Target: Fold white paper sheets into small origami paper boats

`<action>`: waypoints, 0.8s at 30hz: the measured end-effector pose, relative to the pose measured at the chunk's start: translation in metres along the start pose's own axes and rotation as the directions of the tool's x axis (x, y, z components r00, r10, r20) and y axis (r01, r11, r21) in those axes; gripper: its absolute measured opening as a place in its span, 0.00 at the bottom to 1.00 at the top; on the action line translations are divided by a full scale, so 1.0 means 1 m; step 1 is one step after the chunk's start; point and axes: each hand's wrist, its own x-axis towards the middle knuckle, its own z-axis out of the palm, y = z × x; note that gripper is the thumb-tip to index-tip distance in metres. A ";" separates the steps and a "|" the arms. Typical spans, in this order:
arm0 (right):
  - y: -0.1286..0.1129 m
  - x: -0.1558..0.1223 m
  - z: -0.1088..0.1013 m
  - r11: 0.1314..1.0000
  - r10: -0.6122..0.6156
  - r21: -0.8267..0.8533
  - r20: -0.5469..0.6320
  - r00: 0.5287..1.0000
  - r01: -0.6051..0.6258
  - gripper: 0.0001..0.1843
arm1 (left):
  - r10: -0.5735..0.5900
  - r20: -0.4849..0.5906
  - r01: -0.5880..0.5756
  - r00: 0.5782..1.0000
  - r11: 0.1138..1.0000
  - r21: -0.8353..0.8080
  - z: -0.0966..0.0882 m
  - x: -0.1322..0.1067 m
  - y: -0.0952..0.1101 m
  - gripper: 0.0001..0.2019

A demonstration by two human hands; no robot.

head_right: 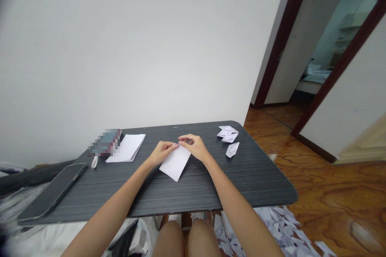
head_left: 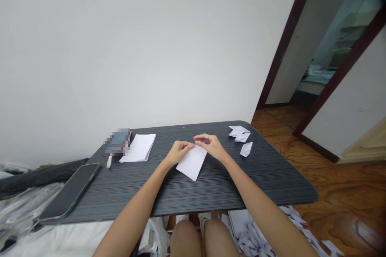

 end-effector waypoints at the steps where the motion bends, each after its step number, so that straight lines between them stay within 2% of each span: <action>1: -0.003 0.000 0.000 0.999 -0.030 -0.043 0.026 0.999 0.031 0.09 | 0.012 0.040 -0.013 0.999 1.000 0.028 0.002 -0.001 0.002 0.20; 6: -0.010 -0.006 0.003 0.958 -0.166 -0.208 0.152 0.974 0.195 0.06 | 0.037 0.128 -0.051 0.991 0.993 0.110 0.008 -0.002 0.004 0.20; 9: -0.012 -0.011 0.005 0.879 -0.250 -0.360 0.208 0.946 0.312 0.07 | 0.047 0.128 -0.064 0.991 0.989 0.133 0.009 -0.001 0.000 0.21; 14: -0.009 -0.012 0.009 0.744 -0.220 -0.584 0.245 0.944 0.325 0.08 | 0.039 0.115 -0.053 0.993 0.992 0.116 0.012 0.002 -0.002 0.21; 18: 0.001 -0.008 0.005 0.724 -0.183 -0.652 0.132 0.974 0.225 0.08 | -0.035 0.167 0.029 0.985 0.999 0.036 0.013 0.000 0.000 0.21; 22: 0.011 -0.003 -0.012 0.706 -0.162 -0.705 -0.068 0.984 0.067 0.09 | -0.104 0.340 0.141 0.935 0.986 -0.084 0.010 -0.003 0.001 0.21; 24: 0.015 -0.001 -0.024 0.696 -0.152 -0.718 -0.156 0.976 -0.007 0.09 | -0.117 0.376 0.168 0.919 0.980 -0.106 0.006 -0.003 -0.003 0.21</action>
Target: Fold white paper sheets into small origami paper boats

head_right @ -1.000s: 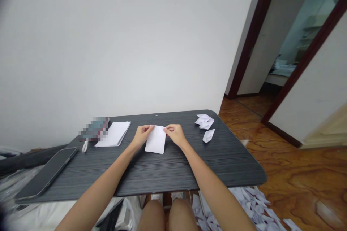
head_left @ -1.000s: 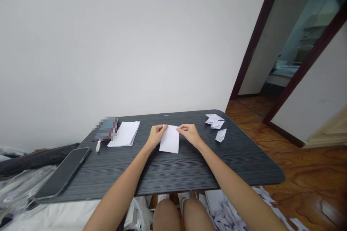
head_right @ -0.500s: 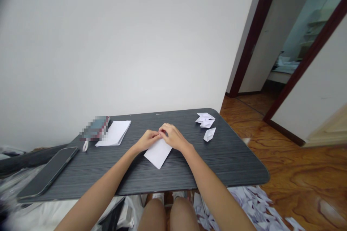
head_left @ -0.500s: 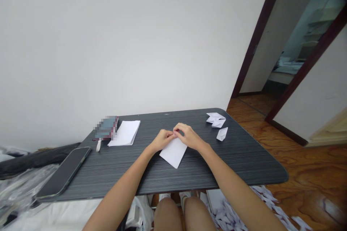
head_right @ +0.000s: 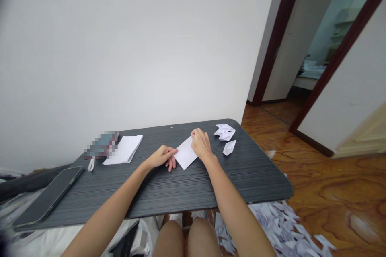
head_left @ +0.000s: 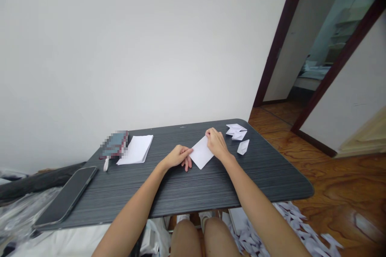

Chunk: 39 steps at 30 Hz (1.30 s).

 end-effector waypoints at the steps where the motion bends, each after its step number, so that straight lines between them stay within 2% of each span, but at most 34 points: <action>1: 0.006 0.002 -0.002 0.999 0.041 -0.007 -0.030 0.999 -0.041 0.09 | -0.006 -0.006 0.006 1.000 1.000 0.002 -0.003 0.000 -0.002 0.21; 3: 0.016 0.005 -0.007 0.981 0.195 0.011 -0.144 0.970 -0.196 0.10 | -0.014 -0.060 0.016 0.998 0.999 0.030 -0.010 0.000 -0.007 0.21; 4: 0.020 0.006 -0.009 0.960 0.280 0.037 -0.206 0.938 -0.278 0.11 | 0.005 -0.138 0.002 0.990 0.999 0.051 -0.013 0.000 -0.008 0.21; 5: 0.022 0.006 -0.010 0.940 0.340 0.064 -0.240 0.909 -0.335 0.11 | 0.055 -0.246 -0.036 0.968 0.996 0.081 -0.015 0.000 -0.008 0.21; 6: 0.023 0.006 -0.010 0.930 0.367 0.083 -0.233 0.901 -0.357 0.11 | 0.129 -0.355 -0.089 0.926 0.988 0.129 -0.016 0.000 -0.006 0.20; 8: 0.020 0.004 -0.007 0.946 0.319 0.106 -0.149 0.936 -0.305 0.10 | 0.302 -0.480 -0.192 0.824 0.945 0.265 -0.015 -0.001 0.000 0.18; 10: 0.012 0.002 -0.003 0.969 0.193 0.165 -0.031 0.981 -0.185 0.09 | 0.424 -0.464 -0.251 0.778 0.886 0.390 -0.009 -0.002 0.008 0.18; 12: 0.003 0.001 0.001 0.956 0.126 0.266 -0.001 0.992 -0.121 0.09 | 0.448 -0.420 -0.268 0.789 0.867 0.420 -0.001 -0.002 0.012 0.19; 13: -0.001 0.001 0.002 0.942 0.106 0.320 0.000 0.994 -0.100 0.09 | 0.424 -0.407 -0.259 0.809 0.879 0.399 0.002 -0.001 0.013 0.18; 16: -0.008 0.003 0.003 0.853 0.140 0.505 0.021 0.990 -0.132 0.11 | 0.259 -0.421 -0.182 0.870 0.960 0.215 0.007 0.004 0.007 0.15; 18: -0.009 0.005 0.001 0.706 0.236 0.667 0.094 0.967 -0.237 0.13 | 0.171 -0.461 -0.160 0.871 0.985 0.062 0.007 0.007 0.001 0.14; 20: -0.010 0.006 -0.002 0.484 0.294 0.809 0.207 0.933 -0.332 0.19 | 0.127 -0.532 -0.188 0.837 0.980 -0.062 0.005 0.010 -0.003 0.14; 22: -0.012 0.004 -0.003 0.303 0.240 0.871 0.322 0.916 -0.386 0.22 | 0.094 -0.597 -0.226 0.796 0.963 -0.149 0.002 0.011 -0.004 0.13; 23: -0.014 0.003 -0.003 0.258 0.185 0.875 0.371 0.910 -0.409 0.22 | 0.078 -0.612 -0.234 0.787 0.955 -0.180 0.002 0.011 -0.004 0.13; 24: -0.015 0.001 -0.001 0.250 0.136 0.866 0.411 0.901 -0.433 0.21 | 0.065 -0.614 -0.235 0.787 0.951 -0.200 0.001 0.011 -0.004 0.12; 26: -0.017 -0.002 0.004 0.290 0.093 0.838 0.455 0.886 -0.461 0.18 | 0.057 -0.611 -0.227 0.789 0.952 -0.205 0.001 0.011 -0.004 0.12; 29: -0.015 -0.004 0.011 0.346 0.100 0.809 0.471 0.876 -0.475 0.16 | 0.090 -0.645 -0.235 0.759 0.962 -0.142 0.002 0.010 -0.002 0.10; 31: -0.013 -0.004 0.013 0.354 0.102 0.802 0.477 0.873 -0.480 0.16 | 0.128 -0.655 -0.241 0.745 0.967 -0.086 0.001 0.008 0.000 0.10; 33: -0.012 -0.004 0.013 0.325 0.086 0.813 0.483 0.871 -0.483 0.16 | 0.154 -0.642 -0.245 0.751 0.968 -0.054 0.000 0.006 0.002 0.11; 37: -0.013 -0.003 0.008 0.168 0.034 0.851 0.499 0.866 -0.497 0.16 | 0.155 -0.653 -0.287 0.741 0.953 -0.099 -0.004 0.003 0.006 0.11; 39: -0.015 -0.002 0.007 0.132 0.033 0.854 0.504 0.863 -0.504 0.14 | 0.154 -0.631 -0.317 0.760 0.936 -0.154 -0.005 0.002 0.008 0.12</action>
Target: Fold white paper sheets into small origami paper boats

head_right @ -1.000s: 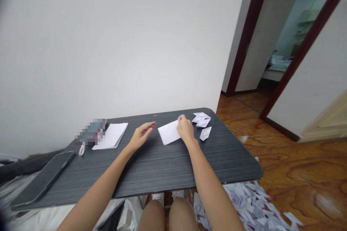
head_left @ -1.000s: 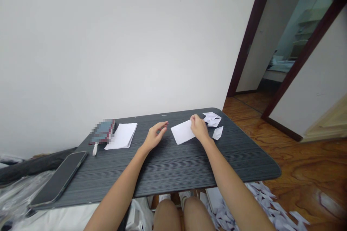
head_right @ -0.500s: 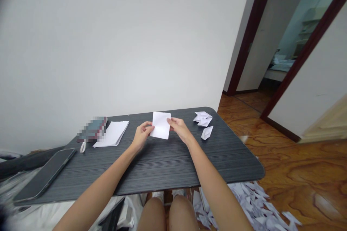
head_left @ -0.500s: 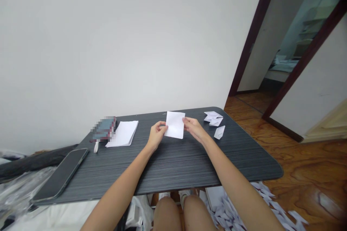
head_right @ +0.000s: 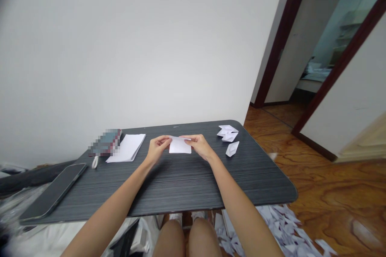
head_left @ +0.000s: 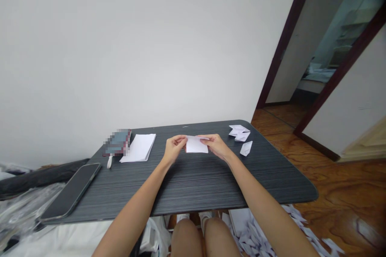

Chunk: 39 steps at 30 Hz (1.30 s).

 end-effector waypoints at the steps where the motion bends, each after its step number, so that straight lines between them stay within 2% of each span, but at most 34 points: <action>1: -0.001 0.000 0.000 1.000 -0.004 0.004 -0.005 1.000 0.004 0.12 | -0.012 0.029 0.013 1.000 0.999 -0.040 0.000 0.000 0.001 0.13; 5: -0.001 0.001 -0.001 0.998 -0.061 -0.009 -0.038 0.997 0.060 0.09 | -0.127 0.177 0.160 0.976 0.969 -0.187 0.001 -0.001 0.004 0.17; 9: 0.001 0.002 -0.004 0.991 -0.105 -0.091 -0.068 0.992 0.098 0.11 | -0.232 0.282 0.289 0.931 0.941 -0.179 0.004 -0.003 0.005 0.19; 16: -0.003 0.001 -0.003 0.961 -0.168 -0.234 -0.068 0.983 0.147 0.14 | -0.276 0.273 0.316 0.922 0.942 -0.114 0.006 -0.005 0.004 0.15; 25: -0.005 0.000 -0.003 0.926 -0.206 -0.336 -0.065 0.976 0.173 0.14 | -0.274 0.272 0.313 0.922 0.943 -0.111 0.005 -0.004 0.000 0.12; 39: -0.004 -0.001 -0.004 0.920 -0.210 -0.348 -0.048 0.977 0.181 0.14 | -0.276 0.292 0.308 0.916 0.949 -0.067 0.005 -0.005 0.003 0.14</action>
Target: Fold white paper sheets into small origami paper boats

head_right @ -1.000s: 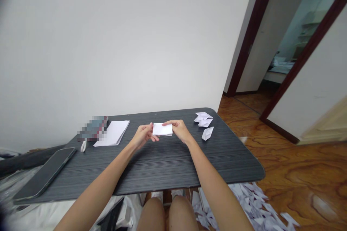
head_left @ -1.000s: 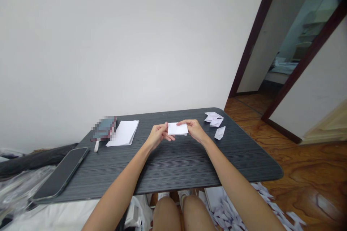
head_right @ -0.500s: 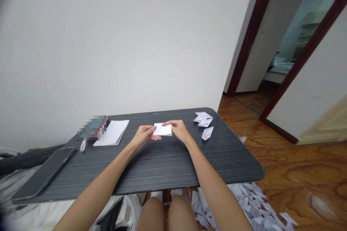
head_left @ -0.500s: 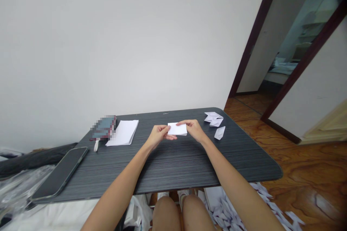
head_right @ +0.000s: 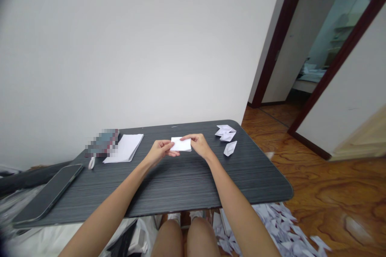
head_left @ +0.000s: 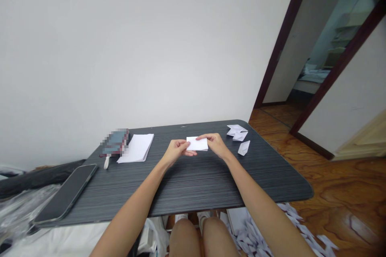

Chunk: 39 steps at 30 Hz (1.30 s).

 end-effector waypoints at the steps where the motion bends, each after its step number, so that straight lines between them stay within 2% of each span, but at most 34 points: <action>1: 0.000 0.000 0.000 1.000 0.001 0.002 0.002 1.000 -0.001 0.14 | 0.001 0.000 -0.001 1.000 1.000 0.001 0.000 0.000 0.000 0.14; 6: 0.002 0.001 -0.004 1.000 0.004 -0.024 0.038 0.999 -0.003 0.14 | 0.013 0.010 -0.013 1.000 1.000 0.023 0.000 -0.001 0.001 0.14; 9: -0.002 0.001 -0.011 0.997 -0.051 -0.056 0.042 0.998 0.053 0.14 | 0.034 0.017 -0.036 0.999 0.997 0.075 0.000 -0.002 0.004 0.16; 12: -0.011 -0.001 -0.014 0.991 -0.110 -0.082 0.007 0.994 0.110 0.14 | 0.032 0.077 -0.043 0.997 0.990 0.137 0.001 -0.004 0.006 0.18; 16: -0.019 -0.007 -0.002 0.961 -0.075 -0.252 0.157 0.985 0.114 0.12 | -0.013 0.206 -0.025 0.979 0.983 0.181 0.005 -0.007 0.005 0.18; 19: -0.017 -0.008 0.007 0.939 -0.066 -0.321 0.194 0.979 0.127 0.10 | -0.039 0.264 -0.020 0.964 0.976 0.215 0.008 -0.009 0.002 0.18; 28: -0.013 -0.006 0.007 0.971 0.041 -0.239 0.207 0.978 0.010 0.09 | -0.022 0.302 -0.077 0.953 0.946 0.314 0.007 -0.010 0.000 0.17; 36: -0.008 -0.006 0.007 0.973 0.045 -0.233 0.189 0.981 0.000 0.09 | -0.019 0.299 -0.078 0.954 0.947 0.311 0.006 -0.011 0.002 0.17; 39: -0.006 -0.006 0.006 0.959 0.041 -0.282 0.196 0.980 0.016 0.10 | -0.024 0.293 -0.071 0.956 0.948 0.309 0.005 -0.011 0.002 0.17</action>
